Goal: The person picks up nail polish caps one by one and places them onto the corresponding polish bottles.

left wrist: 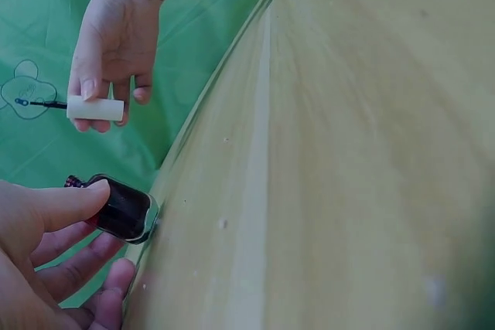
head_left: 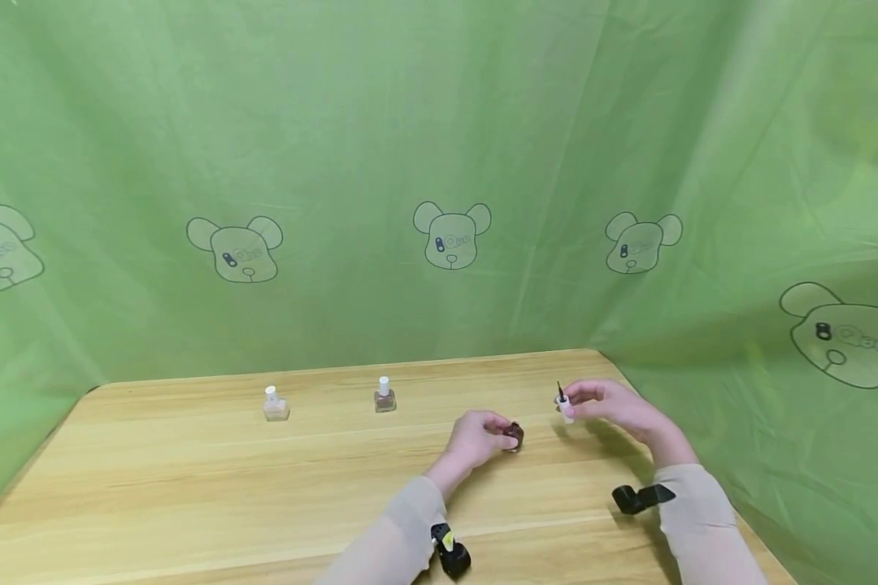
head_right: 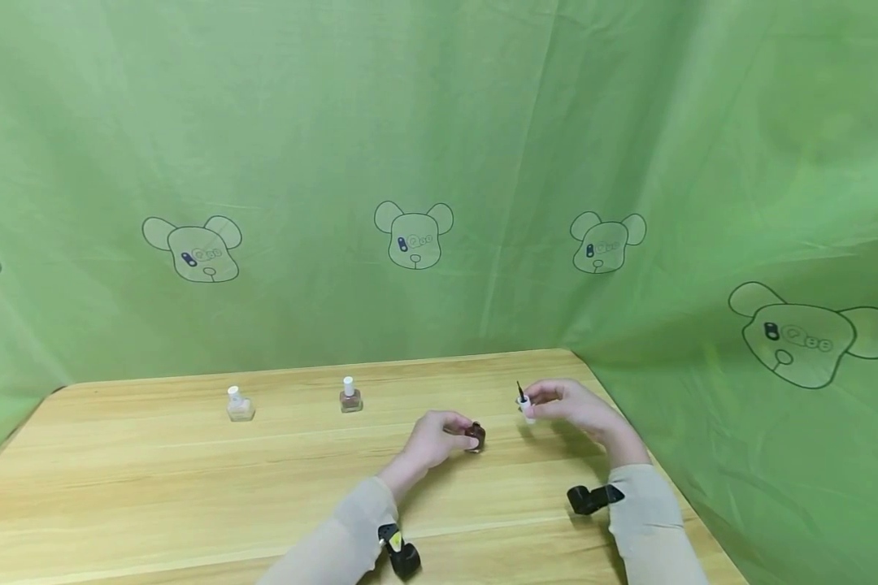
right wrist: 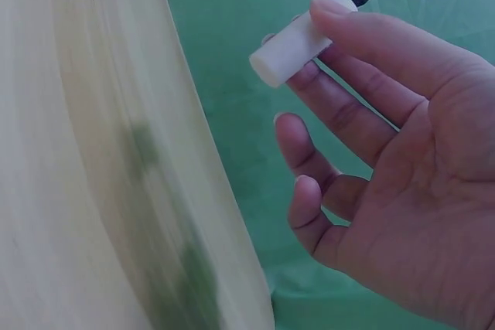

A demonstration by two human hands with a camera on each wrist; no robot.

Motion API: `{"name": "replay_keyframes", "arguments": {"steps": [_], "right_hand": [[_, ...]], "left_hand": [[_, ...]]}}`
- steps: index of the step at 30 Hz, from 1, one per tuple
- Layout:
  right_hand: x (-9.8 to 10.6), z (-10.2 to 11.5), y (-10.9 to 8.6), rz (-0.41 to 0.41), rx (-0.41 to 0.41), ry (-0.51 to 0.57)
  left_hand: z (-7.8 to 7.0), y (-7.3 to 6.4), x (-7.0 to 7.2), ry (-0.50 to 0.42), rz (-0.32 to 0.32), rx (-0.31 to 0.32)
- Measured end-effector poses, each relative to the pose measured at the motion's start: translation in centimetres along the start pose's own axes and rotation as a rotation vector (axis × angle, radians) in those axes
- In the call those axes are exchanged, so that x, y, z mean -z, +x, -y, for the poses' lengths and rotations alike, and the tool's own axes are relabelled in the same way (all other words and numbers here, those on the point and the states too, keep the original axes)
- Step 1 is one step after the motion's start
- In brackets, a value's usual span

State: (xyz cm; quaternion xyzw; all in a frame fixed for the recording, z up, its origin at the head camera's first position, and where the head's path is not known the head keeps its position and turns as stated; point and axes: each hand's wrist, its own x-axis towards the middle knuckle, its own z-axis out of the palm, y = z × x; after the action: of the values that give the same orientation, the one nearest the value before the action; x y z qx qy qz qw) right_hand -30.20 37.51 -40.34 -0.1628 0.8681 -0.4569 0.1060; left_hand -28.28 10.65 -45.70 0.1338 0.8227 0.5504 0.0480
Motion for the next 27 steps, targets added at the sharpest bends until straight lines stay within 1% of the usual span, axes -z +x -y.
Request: {"name": "replay_keyframes", "arguments": {"steps": [4,9,13,17,20,22,27], "right_hand": [[-0.2,0.5,0.1,-0.007,0.003,-0.049],[-0.5,1.2,0.1,-0.007,0.025,-0.077],[-0.8,1.9,0.1,0.009,0.057,-0.101],[-1.2,2.8,0.0,0.021,0.090,-0.134],[-1.4,3.5,-0.1,0.029,0.100,-0.152],[-1.5,3.8,-0.1,0.033,0.103,-0.169],[-2.1,4.4,0.0,0.048,0.126,-0.209]], "left_hand": [[-0.2,-0.5,0.6,0.006,0.003,-0.019],[-0.2,-1.2,1.4,0.001,0.011,-0.030],[0.0,-1.8,1.9,-0.029,0.036,-0.022],[-0.3,-2.6,2.6,-0.079,0.062,-0.024],[-0.5,-3.2,3.1,-0.091,0.069,-0.030],[-0.5,-3.6,3.5,-0.082,0.069,-0.036],[-0.3,-4.3,4.4,-0.102,0.091,-0.028]]}}
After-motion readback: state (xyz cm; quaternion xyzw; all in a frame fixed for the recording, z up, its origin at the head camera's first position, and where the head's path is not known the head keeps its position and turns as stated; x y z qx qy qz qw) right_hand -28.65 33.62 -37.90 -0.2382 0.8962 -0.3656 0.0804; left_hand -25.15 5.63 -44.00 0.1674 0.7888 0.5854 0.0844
